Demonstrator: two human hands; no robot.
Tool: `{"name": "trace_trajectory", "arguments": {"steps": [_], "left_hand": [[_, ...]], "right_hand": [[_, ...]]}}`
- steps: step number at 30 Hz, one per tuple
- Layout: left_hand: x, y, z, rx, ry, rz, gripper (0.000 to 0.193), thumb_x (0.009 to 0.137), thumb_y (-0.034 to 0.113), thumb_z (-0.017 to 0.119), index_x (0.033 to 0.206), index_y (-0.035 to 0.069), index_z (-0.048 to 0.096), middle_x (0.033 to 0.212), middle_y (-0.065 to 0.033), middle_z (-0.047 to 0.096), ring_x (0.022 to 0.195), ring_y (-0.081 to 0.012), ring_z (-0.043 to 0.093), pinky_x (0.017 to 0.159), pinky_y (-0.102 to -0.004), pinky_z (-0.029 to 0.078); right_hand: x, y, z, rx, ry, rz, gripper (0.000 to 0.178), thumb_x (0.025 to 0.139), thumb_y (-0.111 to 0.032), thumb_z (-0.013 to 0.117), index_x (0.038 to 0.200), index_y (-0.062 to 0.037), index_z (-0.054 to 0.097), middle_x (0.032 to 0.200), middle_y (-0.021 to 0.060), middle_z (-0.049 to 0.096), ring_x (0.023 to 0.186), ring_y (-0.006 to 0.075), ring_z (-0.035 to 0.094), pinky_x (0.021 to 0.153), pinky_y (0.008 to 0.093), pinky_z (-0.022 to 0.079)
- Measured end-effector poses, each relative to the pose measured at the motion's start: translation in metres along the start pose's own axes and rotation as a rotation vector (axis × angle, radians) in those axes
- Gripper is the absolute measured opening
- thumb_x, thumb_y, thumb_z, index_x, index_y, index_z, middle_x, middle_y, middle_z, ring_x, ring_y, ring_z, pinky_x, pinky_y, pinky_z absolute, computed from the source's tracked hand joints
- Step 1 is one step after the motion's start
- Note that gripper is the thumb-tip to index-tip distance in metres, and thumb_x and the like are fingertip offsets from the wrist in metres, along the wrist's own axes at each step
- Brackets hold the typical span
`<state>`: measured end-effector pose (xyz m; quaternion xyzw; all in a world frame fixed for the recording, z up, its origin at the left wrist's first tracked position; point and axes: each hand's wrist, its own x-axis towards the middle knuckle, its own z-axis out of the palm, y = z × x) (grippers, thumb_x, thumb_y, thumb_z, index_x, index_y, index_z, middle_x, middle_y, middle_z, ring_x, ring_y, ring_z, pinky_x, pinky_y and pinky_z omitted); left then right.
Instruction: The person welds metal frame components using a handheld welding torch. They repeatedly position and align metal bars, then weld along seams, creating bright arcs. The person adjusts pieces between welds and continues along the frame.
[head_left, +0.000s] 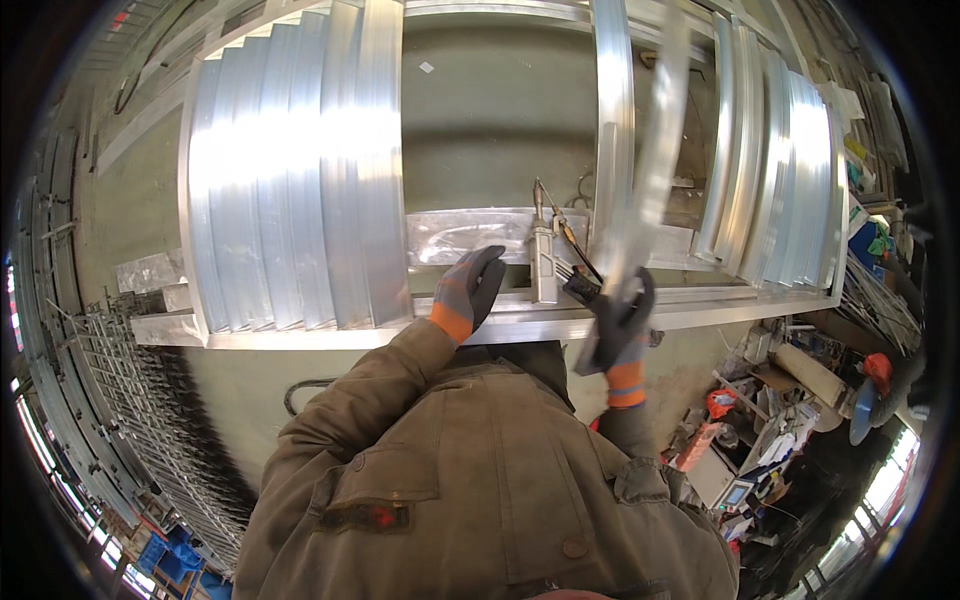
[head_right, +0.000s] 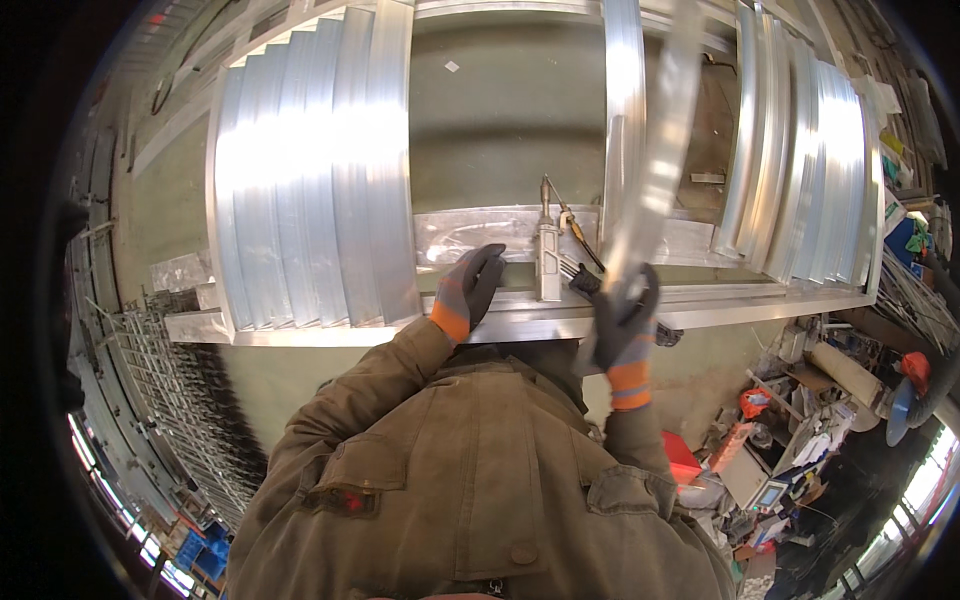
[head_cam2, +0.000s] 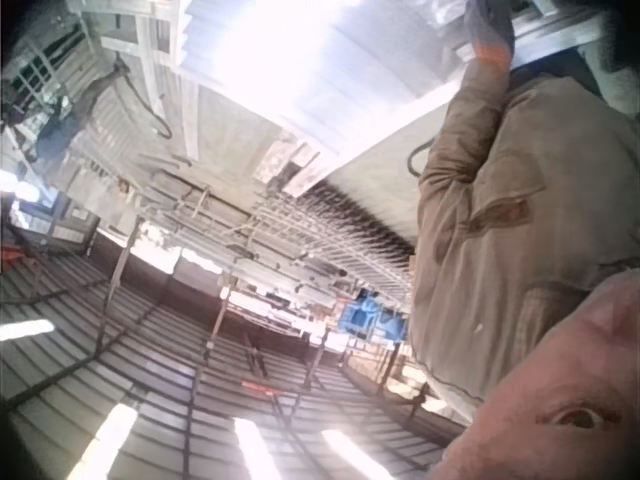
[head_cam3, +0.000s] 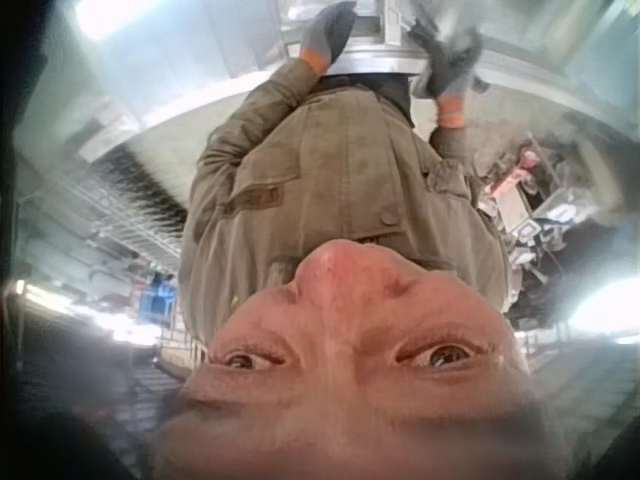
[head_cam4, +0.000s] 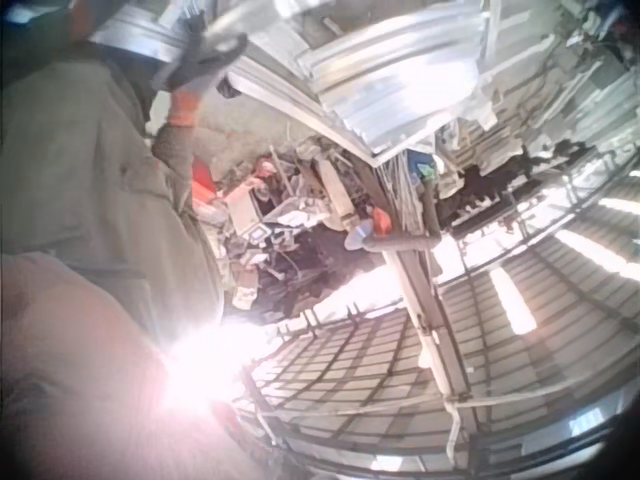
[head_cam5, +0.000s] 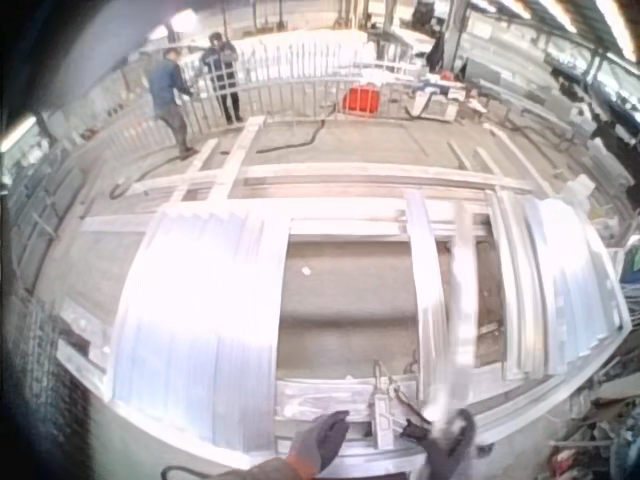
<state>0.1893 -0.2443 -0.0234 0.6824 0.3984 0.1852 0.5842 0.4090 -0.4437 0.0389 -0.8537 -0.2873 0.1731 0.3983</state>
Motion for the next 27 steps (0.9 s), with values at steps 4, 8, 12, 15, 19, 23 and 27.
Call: {"name": "trace_trajectory", "arguments": {"steps": [4,8,12,15,19,23,27], "left_hand": [[0.027,0.032,-0.026,-0.302,0.008,-0.147,0.038,0.116,0.027,0.067,0.139,-0.003,0.073,0.114,-0.0098,0.08,0.104,-0.0156,0.074,0.093,-0.0346,0.06],[0.042,0.04,-0.06,-0.175,0.013,-0.217,0.043,0.108,0.034,0.079,0.129,-0.003,0.078,0.098,-0.0066,0.075,0.089,-0.0146,0.066,0.08,-0.0343,0.057],[0.046,0.023,-0.082,-0.067,0.011,-0.335,0.04,0.105,0.037,0.082,0.116,-0.002,0.079,0.089,-0.0007,0.069,0.08,-0.0117,0.059,0.071,-0.0331,0.051],[0.05,0.002,-0.089,-0.049,-0.012,-0.416,0.041,0.105,0.036,0.083,0.115,-0.003,0.08,0.089,-0.0016,0.069,0.081,-0.0115,0.058,0.071,-0.0333,0.051],[0.054,-0.024,-0.097,-0.172,0.066,-0.364,0.04,0.105,0.035,0.084,0.115,-0.003,0.08,0.09,-0.0016,0.069,0.083,-0.0116,0.058,0.073,-0.0332,0.051],[0.056,-0.045,-0.109,-0.141,0.053,-0.38,0.038,0.106,0.034,0.084,0.112,-0.003,0.078,0.088,0.0012,0.066,0.081,-0.011,0.055,0.071,-0.0331,0.049],[0.058,-0.056,-0.112,-0.118,0.044,-0.378,0.037,0.106,0.035,0.083,0.107,-0.002,0.077,0.084,0.0031,0.059,0.079,-0.0099,0.051,0.068,-0.0331,0.046]], "right_hand": [[-0.006,-0.064,0.082,0.024,-0.109,-0.159,0.091,0.092,-0.032,0.093,0.164,0.0006,0.047,0.146,0.0302,0.064,0.136,0.0448,0.061,0.112,0.0549,0.054],[-0.007,-0.096,0.142,0.027,-0.213,-0.146,0.094,0.088,-0.037,0.097,0.16,-0.0007,0.051,0.147,0.0315,0.063,0.132,0.0493,0.063,0.11,0.0561,0.055],[-0.015,-0.1,0.182,0.006,-0.235,-0.155,0.103,0.088,-0.046,0.094,0.168,-0.0018,0.046,0.148,0.032,0.062,0.134,0.0507,0.061,0.113,0.0562,0.055],[-0.02,-0.097,0.196,-0.013,-0.297,-0.115,0.101,0.09,-0.047,0.092,0.168,-0.0006,0.046,0.15,0.0326,0.061,0.135,0.0515,0.061,0.114,0.0557,0.055],[-0.022,-0.092,0.211,0.031,-0.347,-0.094,0.093,0.097,-0.045,0.086,0.169,0.0,0.047,0.151,0.0333,0.062,0.138,0.0527,0.06,0.115,0.0558,0.054],[-0.029,-0.076,0.215,0.109,-0.447,-0.118,0.075,0.11,-0.031,0.073,0.172,-0.003,0.044,0.155,0.0362,0.062,0.142,0.054,0.062,0.119,0.0563,0.051],[-0.033,-0.059,0.222,0.147,-0.415,-0.128,0.062,0.115,-0.021,0.065,0.172,-0.0051,0.046,0.153,0.0339,0.065,0.14,0.0526,0.064,0.117,0.0535,0.053]]}}
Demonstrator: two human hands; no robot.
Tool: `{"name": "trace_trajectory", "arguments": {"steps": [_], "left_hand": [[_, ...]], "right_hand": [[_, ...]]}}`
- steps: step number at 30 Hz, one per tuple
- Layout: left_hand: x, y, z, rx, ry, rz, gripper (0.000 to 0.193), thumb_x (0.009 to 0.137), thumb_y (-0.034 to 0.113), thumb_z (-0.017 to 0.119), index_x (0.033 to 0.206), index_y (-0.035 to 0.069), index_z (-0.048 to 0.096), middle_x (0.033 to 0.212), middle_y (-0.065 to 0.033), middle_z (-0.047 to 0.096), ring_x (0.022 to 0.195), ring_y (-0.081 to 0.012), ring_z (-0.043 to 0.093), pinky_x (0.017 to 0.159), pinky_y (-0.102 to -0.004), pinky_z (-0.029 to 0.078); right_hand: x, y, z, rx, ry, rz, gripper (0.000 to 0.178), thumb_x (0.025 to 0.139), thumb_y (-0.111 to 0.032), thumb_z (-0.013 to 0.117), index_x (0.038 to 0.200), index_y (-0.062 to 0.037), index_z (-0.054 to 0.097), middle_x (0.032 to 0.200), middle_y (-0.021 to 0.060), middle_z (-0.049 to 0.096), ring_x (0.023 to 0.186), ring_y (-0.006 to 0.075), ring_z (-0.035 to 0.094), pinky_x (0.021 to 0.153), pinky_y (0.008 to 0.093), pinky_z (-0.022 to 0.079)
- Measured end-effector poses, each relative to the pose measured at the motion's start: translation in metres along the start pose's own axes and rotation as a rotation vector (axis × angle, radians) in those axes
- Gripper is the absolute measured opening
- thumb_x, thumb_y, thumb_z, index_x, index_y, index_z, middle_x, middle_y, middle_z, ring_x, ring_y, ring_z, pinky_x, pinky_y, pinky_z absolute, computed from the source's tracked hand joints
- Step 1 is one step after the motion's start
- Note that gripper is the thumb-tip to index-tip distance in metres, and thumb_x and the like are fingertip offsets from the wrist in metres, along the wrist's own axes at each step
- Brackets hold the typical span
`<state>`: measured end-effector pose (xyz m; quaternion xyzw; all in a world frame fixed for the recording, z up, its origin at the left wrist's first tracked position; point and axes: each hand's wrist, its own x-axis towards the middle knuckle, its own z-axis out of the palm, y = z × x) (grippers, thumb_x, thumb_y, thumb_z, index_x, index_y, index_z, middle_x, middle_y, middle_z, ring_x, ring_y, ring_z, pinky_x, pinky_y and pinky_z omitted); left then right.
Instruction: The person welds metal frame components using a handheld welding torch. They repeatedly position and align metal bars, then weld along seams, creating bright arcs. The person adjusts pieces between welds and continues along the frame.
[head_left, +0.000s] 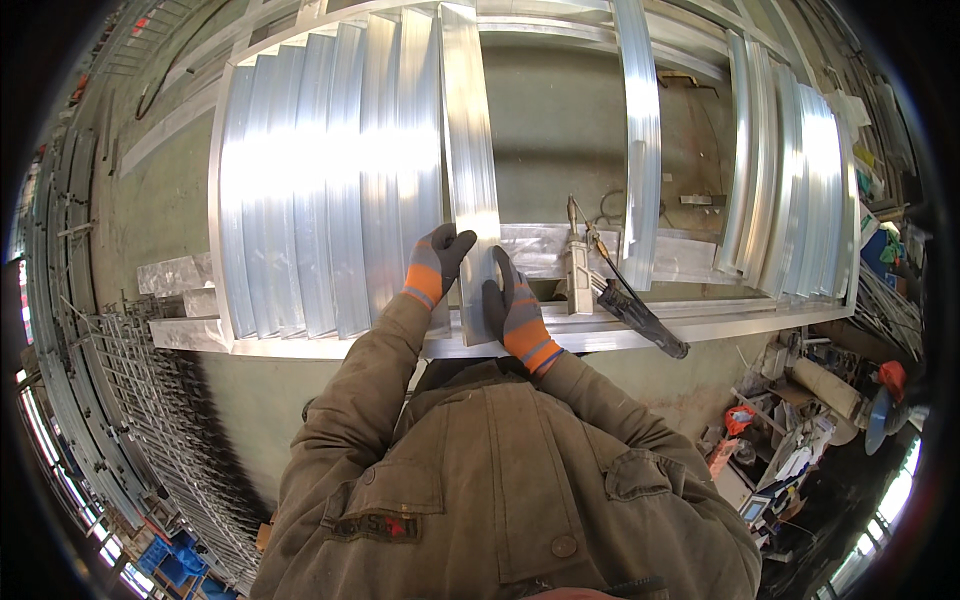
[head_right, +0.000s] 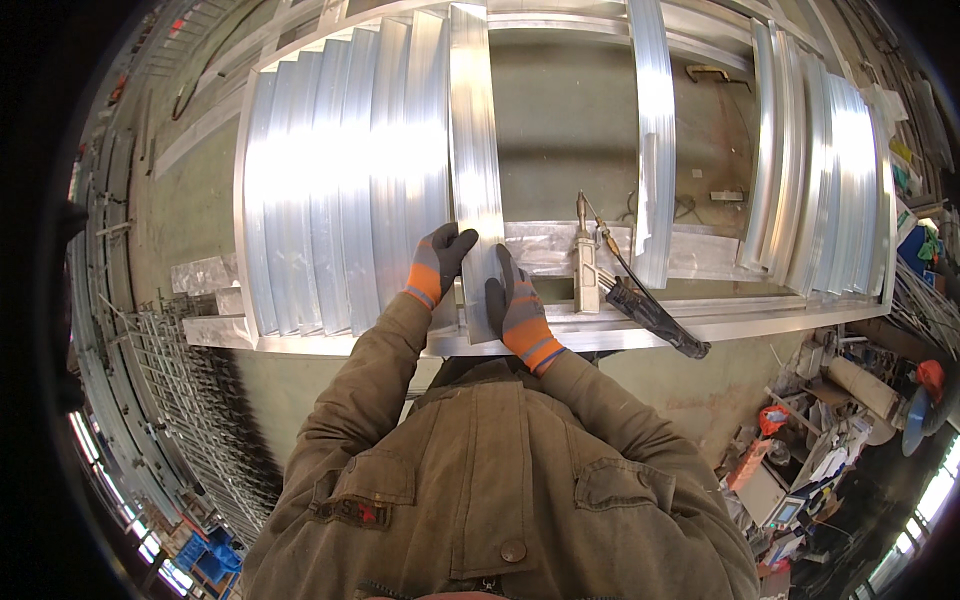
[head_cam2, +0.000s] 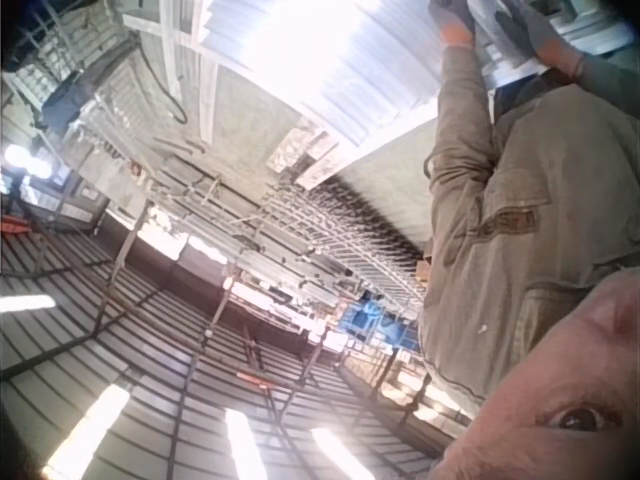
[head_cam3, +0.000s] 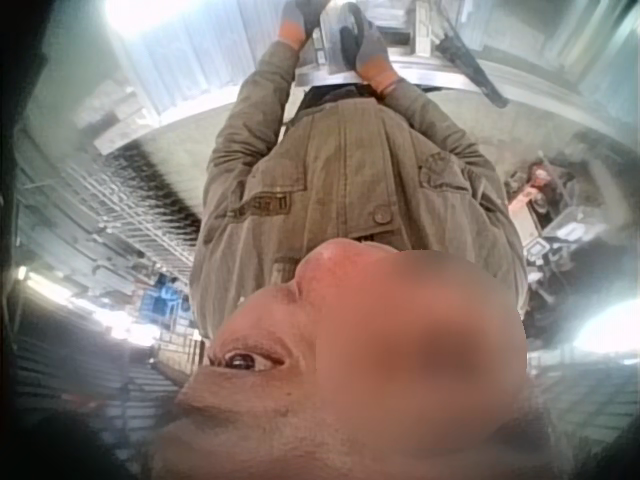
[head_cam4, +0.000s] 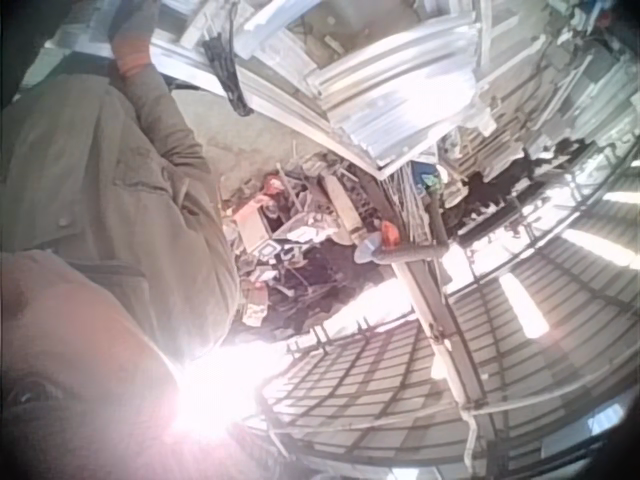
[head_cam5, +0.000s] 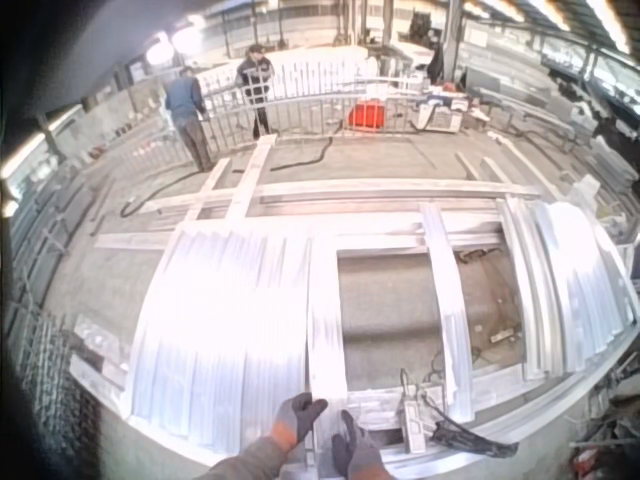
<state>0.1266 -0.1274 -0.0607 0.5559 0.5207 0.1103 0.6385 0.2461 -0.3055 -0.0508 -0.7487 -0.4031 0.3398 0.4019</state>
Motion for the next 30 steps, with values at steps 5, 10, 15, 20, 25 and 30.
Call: {"name": "trace_trajectory", "arguments": {"steps": [5,10,15,20,25,30], "left_hand": [[-0.002,0.003,0.001,0.032,0.043,0.015,0.039,0.105,0.036,0.084,0.111,-0.002,0.078,0.086,-0.0006,0.065,0.081,-0.013,0.055,0.072,-0.0359,0.05],[-0.004,0.007,-0.007,0.148,0.055,0.016,0.053,0.105,0.041,0.083,0.13,-0.006,0.079,0.103,-0.0112,0.081,0.09,-0.0187,0.068,0.082,-0.038,0.058],[0.006,0.005,-0.016,0.135,0.001,-0.051,0.054,0.098,0.045,0.09,0.121,-0.003,0.08,0.094,-0.013,0.079,0.082,-0.0205,0.069,0.075,-0.042,0.06],[0.024,0.023,-0.029,0.431,-0.089,-0.198,0.064,0.092,0.057,0.088,0.117,-0.001,0.08,0.089,-0.0105,0.079,0.08,-0.0231,0.073,0.077,-0.0436,0.061],[0.027,0.034,-0.04,0.536,-0.24,-0.274,0.074,0.091,0.059,0.087,0.135,-0.001,0.081,0.109,-0.0147,0.085,0.097,-0.0271,0.079,0.091,-0.0438,0.063],[0.027,0.029,-0.041,0.495,-0.18,-0.238,0.065,0.092,0.058,0.088,0.125,0.002,0.084,0.104,-0.0131,0.085,0.092,-0.0268,0.078,0.089,-0.0433,0.063]], "right_hand": [[0.002,-0.001,0.0,0.032,0.08,-0.121,0.057,0.115,-0.016,0.063,0.171,-0.0092,0.052,0.145,0.0351,0.069,0.132,0.0534,0.069,0.111,0.0541,0.057],[0.003,-0.009,-0.004,0.026,-0.003,-0.074,0.058,0.115,-0.017,0.063,0.17,-0.0026,0.05,0.157,0.0317,0.065,0.146,0.0491,0.063,0.121,0.0498,0.051],[0.008,0.003,0.004,0.178,-0.09,0.107,0.058,0.113,-0.017,0.067,0.17,-0.0103,0.053,0.145,0.0332,0.071,0.131,0.0486,0.07,0.11,0.0499,0.058],[-0.009,0.01,-0.015,0.153,-0.071,0.192,0.047,0.112,-0.024,0.069,0.155,-0.0053,0.065,0.12,0.0277,0.078,0.105,0.0366,0.078,0.092,0.0455,0.062],[-0.024,0.009,-0.029,-0.082,-0.251,0.245,0.043,0.113,-0.039,0.067,0.133,-0.0033,0.078,0.117,0.028,0.08,0.109,0.0452,0.077,0.093,0.0501,0.06],[-0.023,0.011,-0.02,-0.093,-0.231,0.267,0.041,0.112,-0.04,0.068,0.129,-0.0047,0.08,0.115,0.026,0.08,0.108,0.0454,0.077,0.093,0.0496,0.06]]}}
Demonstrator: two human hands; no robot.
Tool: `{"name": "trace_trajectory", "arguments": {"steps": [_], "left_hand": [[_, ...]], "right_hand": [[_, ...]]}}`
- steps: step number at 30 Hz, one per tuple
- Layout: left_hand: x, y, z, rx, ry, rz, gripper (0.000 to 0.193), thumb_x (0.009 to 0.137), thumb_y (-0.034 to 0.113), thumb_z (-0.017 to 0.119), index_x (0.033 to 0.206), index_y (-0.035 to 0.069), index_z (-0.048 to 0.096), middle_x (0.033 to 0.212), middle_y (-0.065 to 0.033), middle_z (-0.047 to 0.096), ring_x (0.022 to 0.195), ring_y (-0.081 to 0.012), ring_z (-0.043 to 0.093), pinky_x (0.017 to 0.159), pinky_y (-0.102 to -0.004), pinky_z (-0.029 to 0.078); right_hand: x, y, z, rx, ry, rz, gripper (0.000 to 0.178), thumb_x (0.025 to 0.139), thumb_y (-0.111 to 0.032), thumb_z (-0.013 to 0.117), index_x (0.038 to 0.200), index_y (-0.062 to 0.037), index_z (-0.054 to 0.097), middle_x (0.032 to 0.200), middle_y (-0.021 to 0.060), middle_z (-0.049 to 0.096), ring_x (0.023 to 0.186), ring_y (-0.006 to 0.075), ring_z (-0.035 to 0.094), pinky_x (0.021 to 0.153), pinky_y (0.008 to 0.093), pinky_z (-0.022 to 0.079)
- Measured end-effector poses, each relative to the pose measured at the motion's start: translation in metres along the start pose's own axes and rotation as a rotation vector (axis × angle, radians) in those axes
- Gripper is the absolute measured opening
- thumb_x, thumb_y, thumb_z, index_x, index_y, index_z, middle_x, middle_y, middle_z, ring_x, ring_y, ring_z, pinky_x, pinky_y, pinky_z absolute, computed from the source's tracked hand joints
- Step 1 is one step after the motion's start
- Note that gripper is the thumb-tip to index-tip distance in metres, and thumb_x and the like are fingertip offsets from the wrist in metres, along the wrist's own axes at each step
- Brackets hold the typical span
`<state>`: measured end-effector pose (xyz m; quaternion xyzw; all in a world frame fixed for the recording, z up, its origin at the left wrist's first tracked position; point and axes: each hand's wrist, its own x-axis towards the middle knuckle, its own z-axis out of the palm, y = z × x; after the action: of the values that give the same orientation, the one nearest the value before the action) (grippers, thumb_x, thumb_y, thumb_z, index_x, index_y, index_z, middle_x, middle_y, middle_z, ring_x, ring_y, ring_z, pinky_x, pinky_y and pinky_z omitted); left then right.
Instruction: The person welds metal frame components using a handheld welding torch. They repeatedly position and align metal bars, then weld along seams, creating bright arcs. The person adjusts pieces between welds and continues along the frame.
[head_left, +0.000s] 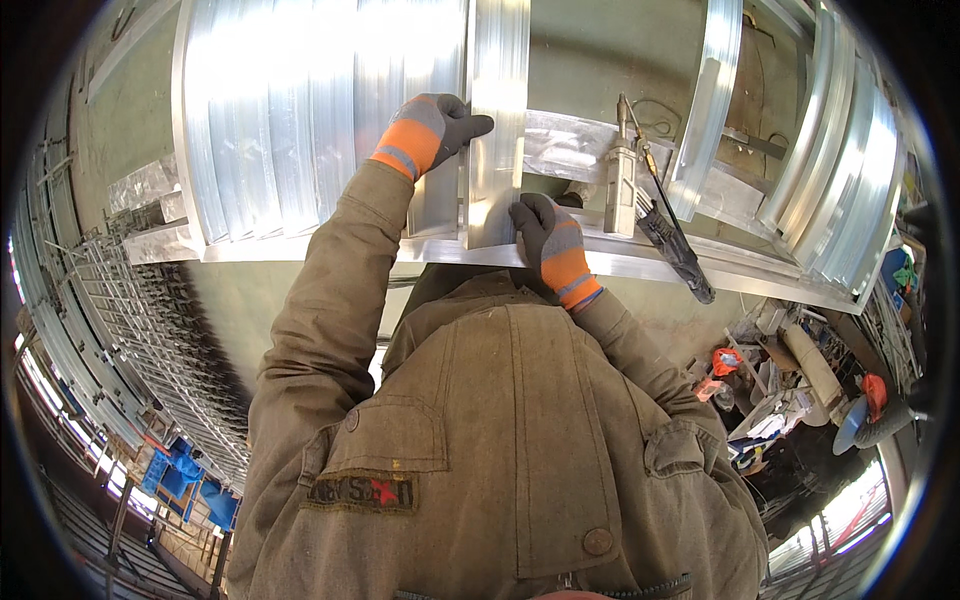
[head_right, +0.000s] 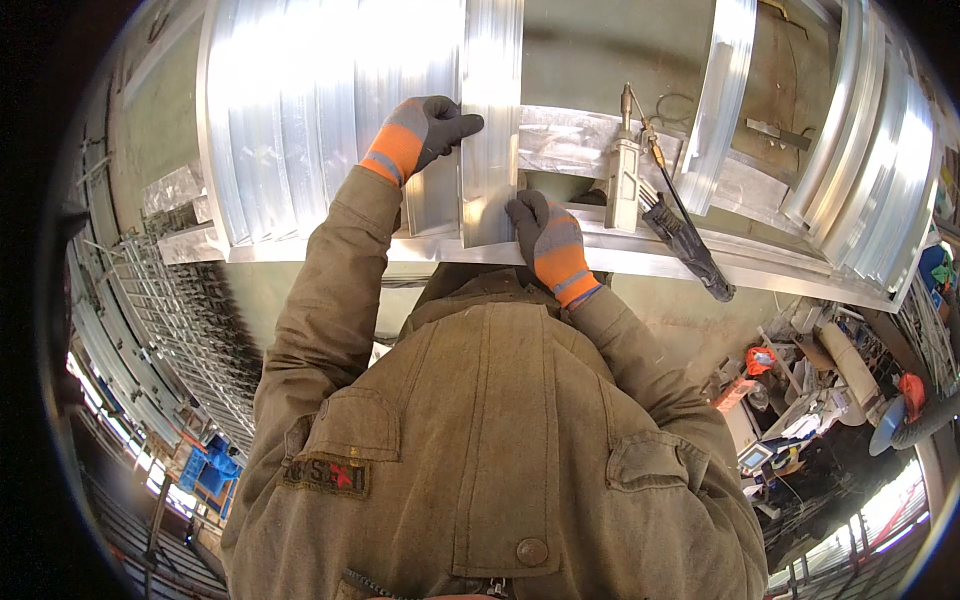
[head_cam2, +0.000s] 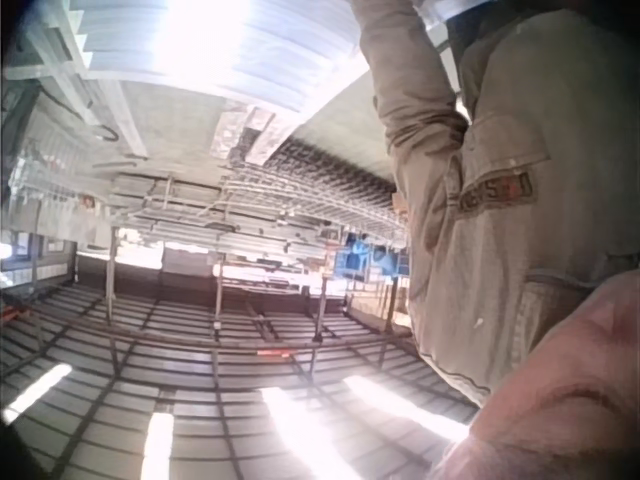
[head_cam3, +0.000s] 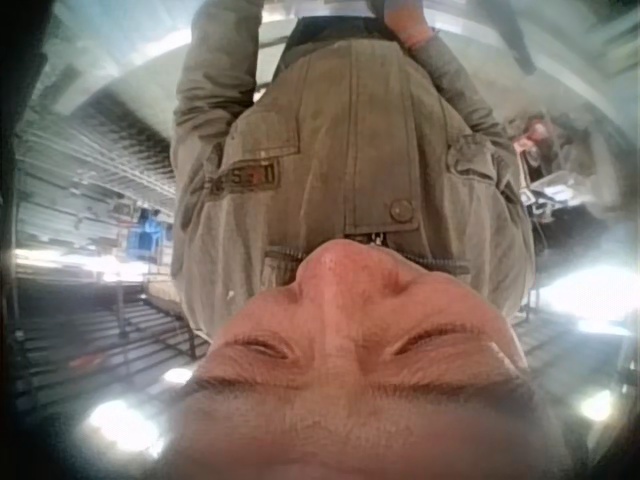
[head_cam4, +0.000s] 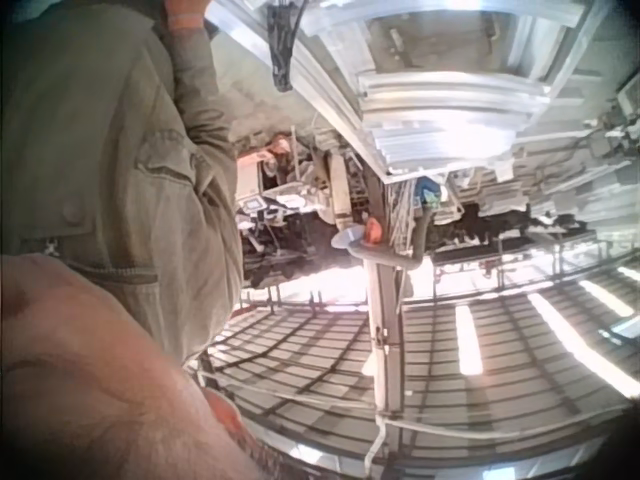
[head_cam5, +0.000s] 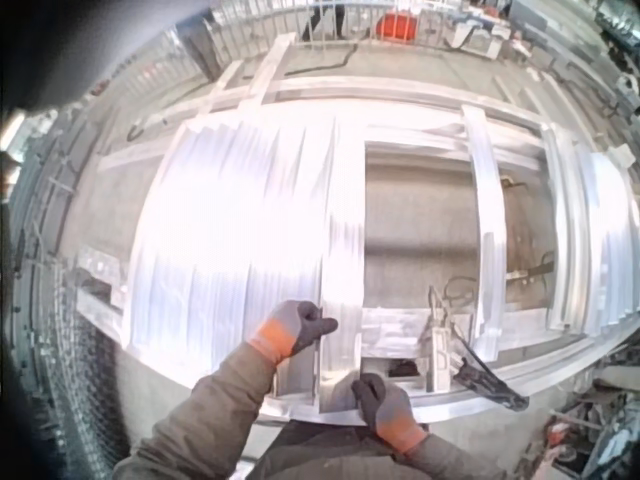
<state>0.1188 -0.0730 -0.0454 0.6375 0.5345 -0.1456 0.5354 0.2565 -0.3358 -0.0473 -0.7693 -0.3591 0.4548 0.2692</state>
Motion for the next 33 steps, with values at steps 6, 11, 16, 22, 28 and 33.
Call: {"name": "trace_trajectory", "arguments": {"steps": [6,11,16,22,28,33], "left_hand": [[0.005,-0.002,-0.004,0.019,-0.034,-0.007,0.058,0.093,0.057,0.087,0.119,0.005,0.085,0.1,-0.0113,0.084,0.088,-0.0256,0.076,0.085,-0.0439,0.062],[0.014,-0.008,0.001,0.021,-0.027,-0.068,0.066,0.092,0.059,0.087,0.132,0.006,0.084,0.11,-0.0124,0.086,0.096,-0.0276,0.08,0.092,-0.044,0.064],[0.018,-0.008,0.004,0.141,0.03,-0.097,0.076,0.091,0.063,0.085,0.143,0.007,0.08,0.121,-0.0141,0.086,0.112,-0.0328,0.082,0.103,-0.0466,0.063],[0.013,0.007,-0.001,0.276,0.026,-0.16,0.076,0.093,0.065,0.083,0.145,0.009,0.08,0.124,-0.0128,0.086,0.116,-0.0344,0.081,0.105,-0.0471,0.062],[0.013,0.011,0.0,0.3,0.042,-0.189,0.068,0.097,0.062,0.08,0.138,0.008,0.081,0.118,-0.0123,0.085,0.111,-0.0326,0.079,0.102,-0.0461,0.061],[0.012,0.002,0.006,0.358,0.139,-0.063,0.063,0.098,0.065,0.079,0.119,0.006,0.085,0.095,-0.0101,0.084,0.091,-0.0274,0.079,0.086,-0.0431,0.063]], "right_hand": [[0.002,0.004,0.004,0.027,0.011,0.041,0.04,0.11,-0.04,0.07,0.13,-0.0069,0.08,0.116,0.024,0.081,0.108,0.045,0.077,0.095,0.0487,0.06],[0.005,0.004,0.008,0.012,0.013,0.064,0.041,0.109,-0.043,0.072,0.13,-0.0091,0.081,0.115,0.0217,0.082,0.107,0.0434,0.078,0.095,0.0489,0.06],[0.011,-0.001,0.009,-0.011,-0.025,0.15,0.04,0.109,-0.046,0.072,0.127,-0.0118,0.082,0.109,0.0197,0.083,0.104,0.0422,0.078,0.091,0.0495,0.059],[0.012,-0.004,0.011,-0.055,-0.02,0.144,0.04,0.109,-0.048,0.071,0.124,-0.0129,0.083,0.103,0.0194,0.082,0.1,0.043,0.078,0.089,0.0504,0.059],[0.016,-0.004,0.015,-0.156,-0.064,0.168,0.038,0.11,-0.05,0.069,0.122,-0.0158,0.083,0.107,0.0196,0.083,0.104,0.0451,0.078,0.089,0.0523,0.06],[0.016,0.006,0.023,-0.165,-0.025,0.104,0.038,0.111,-0.05,0.068,0.125,-0.0167,0.082,0.111,0.0196,0.083,0.106,0.0469,0.078,0.09,0.0547,0.06]]}}
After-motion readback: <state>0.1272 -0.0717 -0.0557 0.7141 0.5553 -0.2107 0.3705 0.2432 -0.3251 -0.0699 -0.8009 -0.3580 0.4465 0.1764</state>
